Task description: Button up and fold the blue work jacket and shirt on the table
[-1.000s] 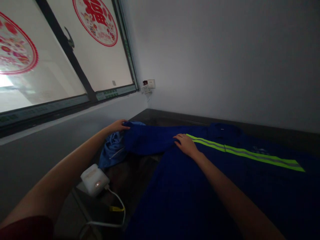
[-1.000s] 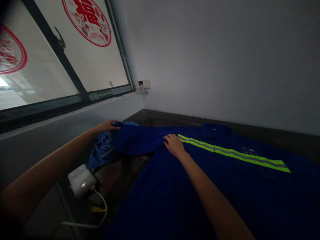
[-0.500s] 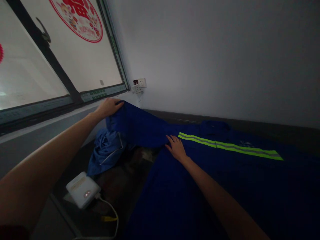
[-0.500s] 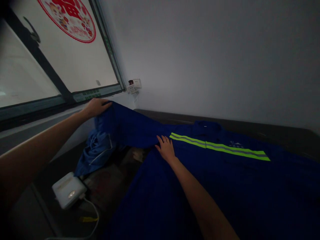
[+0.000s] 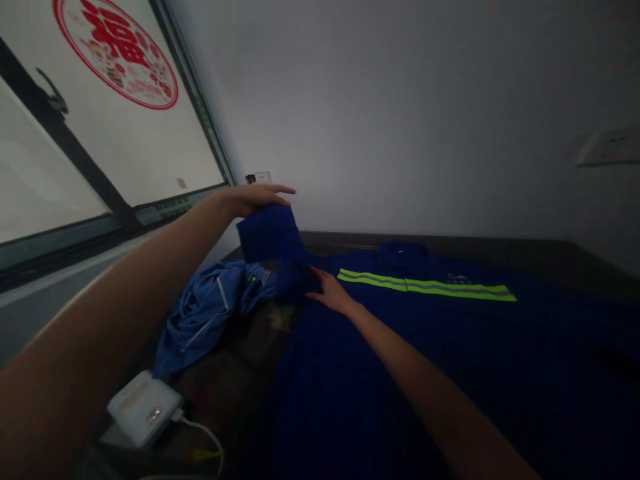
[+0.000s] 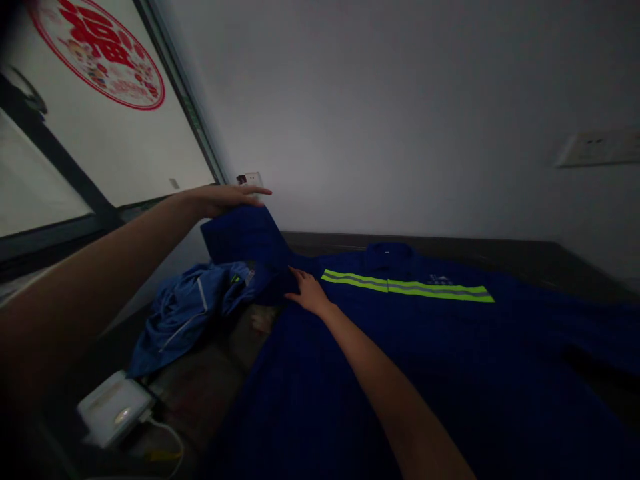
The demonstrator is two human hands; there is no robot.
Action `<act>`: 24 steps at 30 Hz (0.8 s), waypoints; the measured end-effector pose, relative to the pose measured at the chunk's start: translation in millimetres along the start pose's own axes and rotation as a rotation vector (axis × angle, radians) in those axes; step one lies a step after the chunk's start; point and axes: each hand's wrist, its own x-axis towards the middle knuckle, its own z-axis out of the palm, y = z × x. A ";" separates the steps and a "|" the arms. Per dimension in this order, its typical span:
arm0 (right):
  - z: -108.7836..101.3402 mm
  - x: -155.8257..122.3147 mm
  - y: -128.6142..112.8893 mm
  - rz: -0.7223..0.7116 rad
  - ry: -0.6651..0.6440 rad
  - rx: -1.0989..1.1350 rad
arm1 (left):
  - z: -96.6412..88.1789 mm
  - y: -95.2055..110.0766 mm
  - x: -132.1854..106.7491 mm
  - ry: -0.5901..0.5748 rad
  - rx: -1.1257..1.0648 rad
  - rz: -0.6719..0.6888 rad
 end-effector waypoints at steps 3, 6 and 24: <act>-39.3 -19.1 -5.9 -0.059 0.234 0.250 | 48.6 29.8 14.6 -0.061 -0.233 0.076; -84.7 -51.2 5.0 0.013 0.425 0.469 | 116.2 56.0 31.9 -0.177 -0.606 0.177; -157.1 -217.9 135.6 0.940 0.609 0.716 | 260.9 -109.2 0.8 0.220 0.062 0.217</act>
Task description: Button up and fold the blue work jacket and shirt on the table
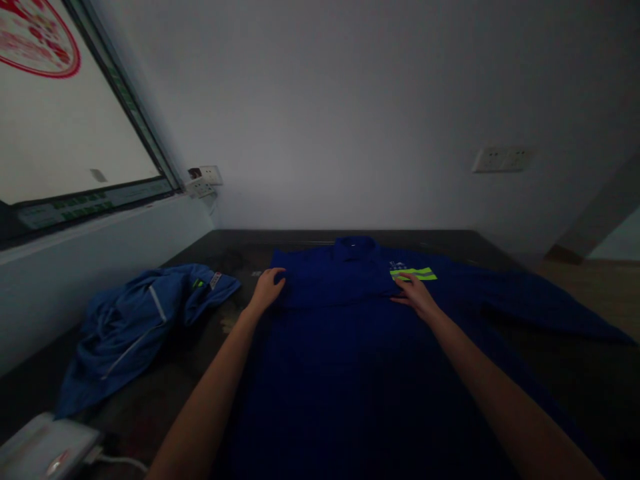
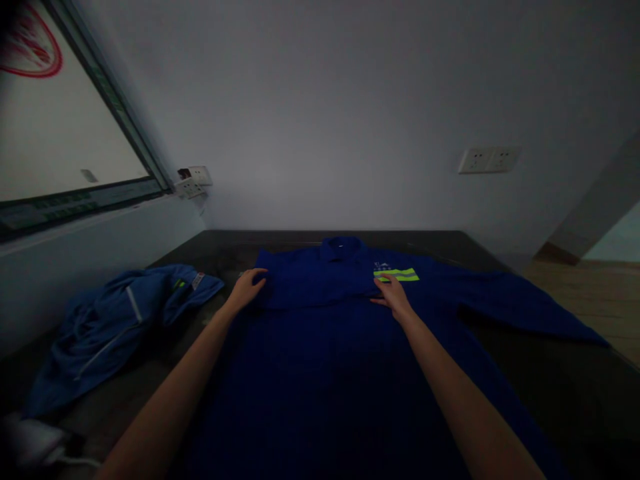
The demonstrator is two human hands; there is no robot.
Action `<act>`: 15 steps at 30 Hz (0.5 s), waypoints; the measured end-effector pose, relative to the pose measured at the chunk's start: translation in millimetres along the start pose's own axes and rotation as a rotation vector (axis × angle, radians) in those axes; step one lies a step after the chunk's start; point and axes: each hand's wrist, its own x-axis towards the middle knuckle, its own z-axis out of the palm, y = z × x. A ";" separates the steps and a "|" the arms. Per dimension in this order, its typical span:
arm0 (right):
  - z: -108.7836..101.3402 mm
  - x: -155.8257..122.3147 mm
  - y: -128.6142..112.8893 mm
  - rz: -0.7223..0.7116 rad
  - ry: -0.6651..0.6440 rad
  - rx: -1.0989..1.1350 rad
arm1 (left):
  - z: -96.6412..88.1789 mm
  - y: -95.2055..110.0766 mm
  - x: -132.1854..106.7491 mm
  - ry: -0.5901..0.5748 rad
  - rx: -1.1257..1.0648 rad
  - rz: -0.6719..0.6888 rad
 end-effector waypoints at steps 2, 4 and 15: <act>6.1 11.6 -1.2 -0.008 -0.006 -0.009 | -1.1 -12.6 -6.9 -0.048 0.034 -0.055; 14.8 22.5 -1.0 -0.018 -0.022 -0.029 | 0.2 -19.7 -14.6 -0.137 0.086 -0.102; 34.9 46.4 -11.2 -0.197 -0.012 -0.212 | -16.7 -18.0 -24.8 -0.551 0.108 -0.088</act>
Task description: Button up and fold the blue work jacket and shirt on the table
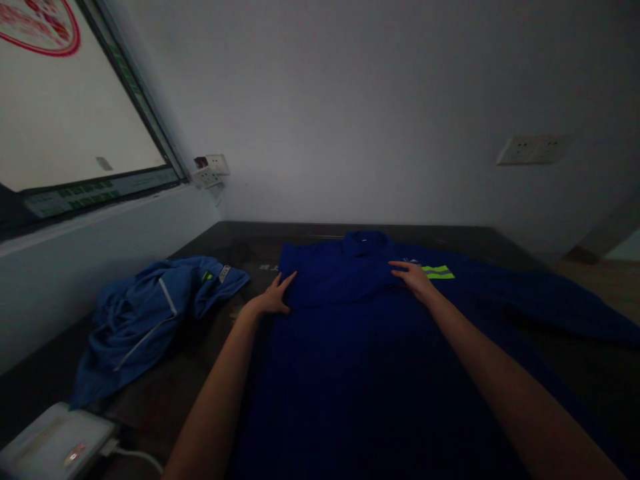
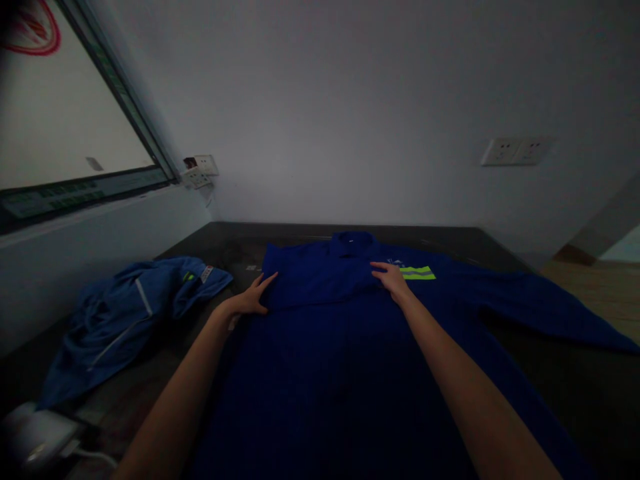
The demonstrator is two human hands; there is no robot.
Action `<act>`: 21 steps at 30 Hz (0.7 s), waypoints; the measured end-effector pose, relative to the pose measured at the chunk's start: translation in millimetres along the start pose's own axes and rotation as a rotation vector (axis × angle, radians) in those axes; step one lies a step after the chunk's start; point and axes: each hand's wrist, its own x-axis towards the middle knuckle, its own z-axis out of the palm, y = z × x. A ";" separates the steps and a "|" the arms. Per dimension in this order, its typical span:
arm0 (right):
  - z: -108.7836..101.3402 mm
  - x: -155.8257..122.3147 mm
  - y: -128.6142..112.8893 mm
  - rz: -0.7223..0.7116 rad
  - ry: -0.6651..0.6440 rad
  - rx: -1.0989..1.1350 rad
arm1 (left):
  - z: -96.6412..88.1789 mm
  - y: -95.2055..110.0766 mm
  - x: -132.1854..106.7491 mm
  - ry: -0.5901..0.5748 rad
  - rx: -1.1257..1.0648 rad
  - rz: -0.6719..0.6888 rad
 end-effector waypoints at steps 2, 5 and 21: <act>-3.8 1.6 -8.2 -0.053 0.031 -0.014 | 0.3 -3.7 1.3 0.035 0.013 0.009; -10.7 5.6 -29.6 -0.136 0.067 -0.021 | 6.1 -9.1 6.3 0.168 0.046 0.036; -89.6 -3.8 -4.9 -0.149 0.241 -0.378 | 36.1 -14.7 20.7 0.594 0.037 0.082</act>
